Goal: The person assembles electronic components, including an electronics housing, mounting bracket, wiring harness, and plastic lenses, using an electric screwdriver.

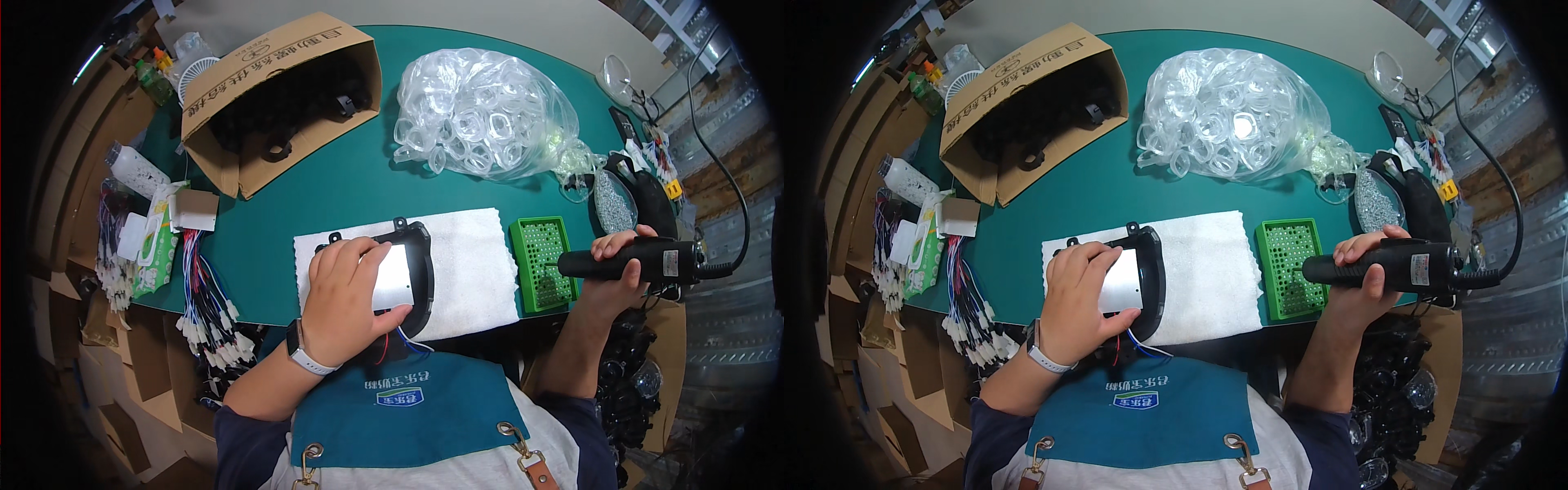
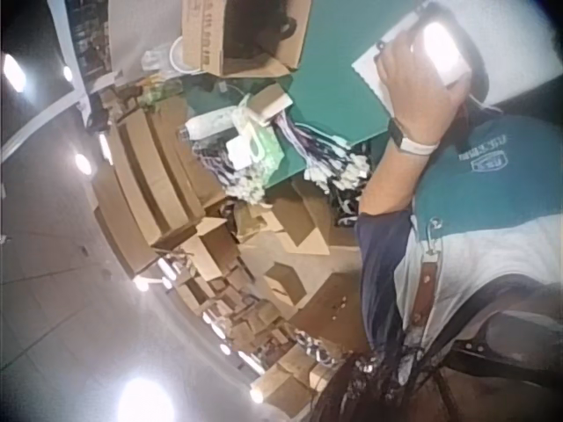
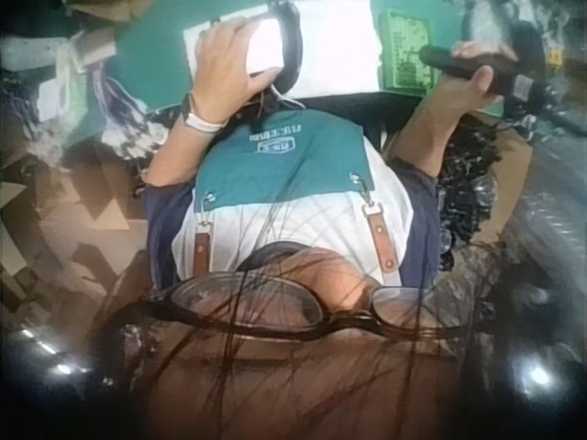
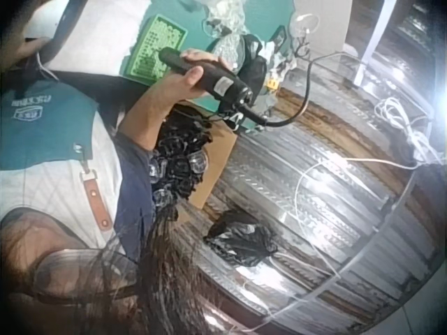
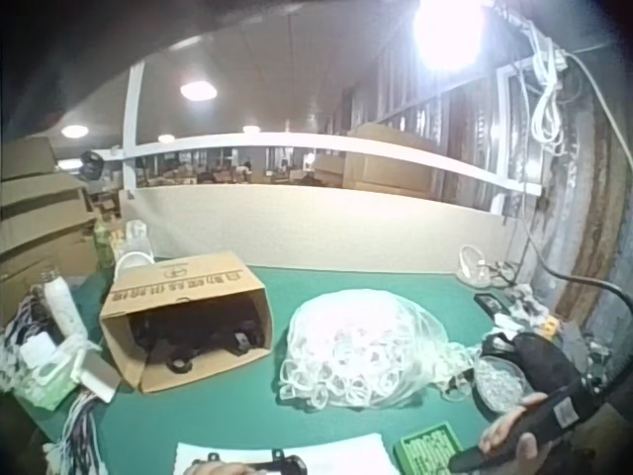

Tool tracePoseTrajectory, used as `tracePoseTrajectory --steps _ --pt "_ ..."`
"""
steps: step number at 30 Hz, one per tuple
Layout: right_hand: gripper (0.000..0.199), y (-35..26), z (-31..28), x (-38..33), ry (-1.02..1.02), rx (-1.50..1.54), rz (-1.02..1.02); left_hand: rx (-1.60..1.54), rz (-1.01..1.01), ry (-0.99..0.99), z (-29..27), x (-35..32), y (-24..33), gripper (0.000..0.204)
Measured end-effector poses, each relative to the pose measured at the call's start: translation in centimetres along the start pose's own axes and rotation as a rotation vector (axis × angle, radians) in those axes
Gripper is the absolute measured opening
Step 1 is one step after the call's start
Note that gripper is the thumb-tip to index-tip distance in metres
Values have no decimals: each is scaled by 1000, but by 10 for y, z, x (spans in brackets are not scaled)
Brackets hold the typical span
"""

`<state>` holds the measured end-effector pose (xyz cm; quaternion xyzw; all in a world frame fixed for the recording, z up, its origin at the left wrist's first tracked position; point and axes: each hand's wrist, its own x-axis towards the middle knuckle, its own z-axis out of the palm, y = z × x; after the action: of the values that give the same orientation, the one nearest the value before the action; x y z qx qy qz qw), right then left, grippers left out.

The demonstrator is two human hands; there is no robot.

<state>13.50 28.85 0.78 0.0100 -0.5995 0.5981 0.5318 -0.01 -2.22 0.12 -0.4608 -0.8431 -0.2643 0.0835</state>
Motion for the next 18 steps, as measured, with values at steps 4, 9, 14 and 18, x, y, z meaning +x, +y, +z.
tracePoseTrajectory --steps 4,9,14,18 --pt "62 1 -5 3 -89 29 26 -13 0 -8 -1 1 0 70" --pt "68 2 -4 11 -323 68 76 -12 -13 -11 -1 0 -1 70" --pt "51 6 27 -5 240 -219 -7 -20 -19 10 -2 0 -1 70" --pt "50 -12 29 -7 347 -151 -29 -38 -9 81 -15 -3 -2 69"
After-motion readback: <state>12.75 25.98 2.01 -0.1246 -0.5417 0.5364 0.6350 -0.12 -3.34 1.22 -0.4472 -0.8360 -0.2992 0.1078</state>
